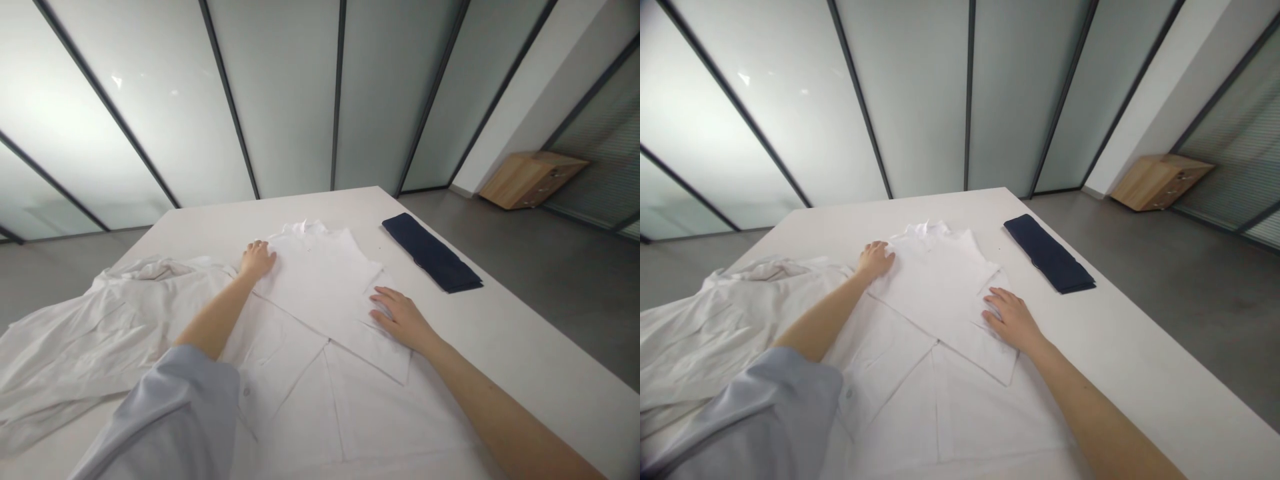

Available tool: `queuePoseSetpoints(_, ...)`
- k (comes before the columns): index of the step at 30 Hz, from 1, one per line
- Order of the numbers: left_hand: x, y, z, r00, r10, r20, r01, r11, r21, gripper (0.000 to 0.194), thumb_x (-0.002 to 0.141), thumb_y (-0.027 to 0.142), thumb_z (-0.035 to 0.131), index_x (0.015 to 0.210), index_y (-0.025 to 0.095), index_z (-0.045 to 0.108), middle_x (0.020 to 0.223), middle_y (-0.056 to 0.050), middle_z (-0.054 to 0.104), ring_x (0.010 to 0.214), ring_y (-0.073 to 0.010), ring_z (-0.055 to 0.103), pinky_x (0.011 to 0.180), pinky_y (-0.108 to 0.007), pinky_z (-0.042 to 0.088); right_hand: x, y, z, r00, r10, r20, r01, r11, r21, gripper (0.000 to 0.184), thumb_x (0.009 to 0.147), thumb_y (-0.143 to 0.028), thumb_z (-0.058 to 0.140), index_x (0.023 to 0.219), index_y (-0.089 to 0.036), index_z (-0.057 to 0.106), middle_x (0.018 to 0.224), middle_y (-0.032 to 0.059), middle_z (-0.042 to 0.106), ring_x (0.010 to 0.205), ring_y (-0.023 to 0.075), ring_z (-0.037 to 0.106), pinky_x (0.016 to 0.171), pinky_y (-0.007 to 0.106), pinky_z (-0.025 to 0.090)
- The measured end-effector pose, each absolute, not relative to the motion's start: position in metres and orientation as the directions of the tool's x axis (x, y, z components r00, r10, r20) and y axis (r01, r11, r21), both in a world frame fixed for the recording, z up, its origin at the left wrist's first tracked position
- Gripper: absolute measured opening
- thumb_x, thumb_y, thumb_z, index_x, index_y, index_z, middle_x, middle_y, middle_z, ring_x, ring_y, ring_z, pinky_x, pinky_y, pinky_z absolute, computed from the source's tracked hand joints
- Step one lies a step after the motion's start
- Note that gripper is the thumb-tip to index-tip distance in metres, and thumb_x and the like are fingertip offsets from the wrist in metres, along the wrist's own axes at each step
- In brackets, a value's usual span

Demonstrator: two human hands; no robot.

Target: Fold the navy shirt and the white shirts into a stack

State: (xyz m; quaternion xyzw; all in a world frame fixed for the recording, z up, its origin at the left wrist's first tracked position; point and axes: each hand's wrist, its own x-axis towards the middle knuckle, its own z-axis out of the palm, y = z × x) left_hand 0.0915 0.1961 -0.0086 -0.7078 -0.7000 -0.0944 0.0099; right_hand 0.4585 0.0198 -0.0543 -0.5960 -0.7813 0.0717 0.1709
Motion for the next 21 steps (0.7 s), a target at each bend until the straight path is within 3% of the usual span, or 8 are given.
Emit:
queuePoseSetpoints(3, 0.092, 0.164, -0.015, 0.084, 0.996, 0.007, 0.996, -0.084, 0.031, 0.061, 0.089, 0.052, 0.041, 0.138, 0.016, 0.045, 0.146, -0.018, 0.042, 0.133, -0.034, 0.04, 0.104, -0.048, 0.037, 0.459, 0.02, -0.055, -0.233, 0.954, 0.19, 0.911, 0.283, -0.302, 0.039, 0.09, -0.041, 0.046, 0.12, -0.023, 0.063, 0.139, 0.0099, 0.053, 0.13, 0.0279, 0.046, 0.105, 0.045, 0.039)
queuePoseSetpoints(9, 0.065, 0.13, -0.027, 0.09, 0.995, -0.044, 0.994, -0.093, -0.061, 0.07, 0.094, 0.056, 0.026, 0.15, 0.013, 0.028, 0.157, -0.018, 0.025, 0.142, -0.0326, 0.027, 0.113, -0.048, 0.023, 0.46, 0.025, -0.06, -0.245, 0.948, 0.202, 0.909, 0.298, -0.292, 0.04, 0.089, -0.04, 0.046, 0.119, -0.02, 0.064, 0.138, 0.0117, 0.054, 0.129, 0.0287, 0.047, 0.106, 0.047, 0.038)
queuePoseSetpoints(14, 0.068, 0.121, -0.019, 0.052, 0.999, 0.008, 0.996, -0.051, -0.078, 0.069, 0.094, 0.051, 0.032, 0.15, 0.011, 0.027, 0.156, -0.018, 0.027, 0.143, -0.032, 0.026, 0.114, -0.047, 0.023, 0.46, 0.028, -0.06, -0.261, 0.946, 0.194, 0.912, 0.308, -0.272, 0.042, 0.089, -0.039, 0.046, 0.12, -0.017, 0.064, 0.138, 0.0128, 0.054, 0.129, 0.0275, 0.047, 0.107, 0.044, 0.038)
queuePoseSetpoints(17, 0.087, 0.105, -0.017, 0.138, 0.989, 0.058, 0.988, -0.134, -0.071, 0.068, 0.092, 0.049, 0.038, 0.148, 0.013, 0.03, 0.156, -0.016, 0.029, 0.143, -0.0304, 0.026, 0.115, -0.044, 0.022, 0.46, 0.029, -0.059, -0.266, 0.945, 0.191, 0.914, 0.31, -0.26, 0.042, 0.089, -0.039, 0.045, 0.121, -0.017, 0.064, 0.139, 0.0123, 0.054, 0.129, 0.0271, 0.047, 0.107, 0.043, 0.038)
queuePoseSetpoints(21, 0.108, 0.081, -0.026, 0.233, 0.972, 0.023, 0.973, -0.233, -0.005, 0.064, 0.093, 0.056, 0.033, 0.146, 0.019, 0.036, 0.155, -0.012, 0.032, 0.142, -0.0298, 0.028, 0.114, -0.044, 0.023, 0.46, 0.029, -0.057, -0.27, 0.945, 0.183, 0.916, 0.31, -0.256, 0.043, 0.089, -0.039, 0.045, 0.121, -0.017, 0.063, 0.139, 0.0123, 0.053, 0.13, 0.0271, 0.047, 0.107, 0.043, 0.037)
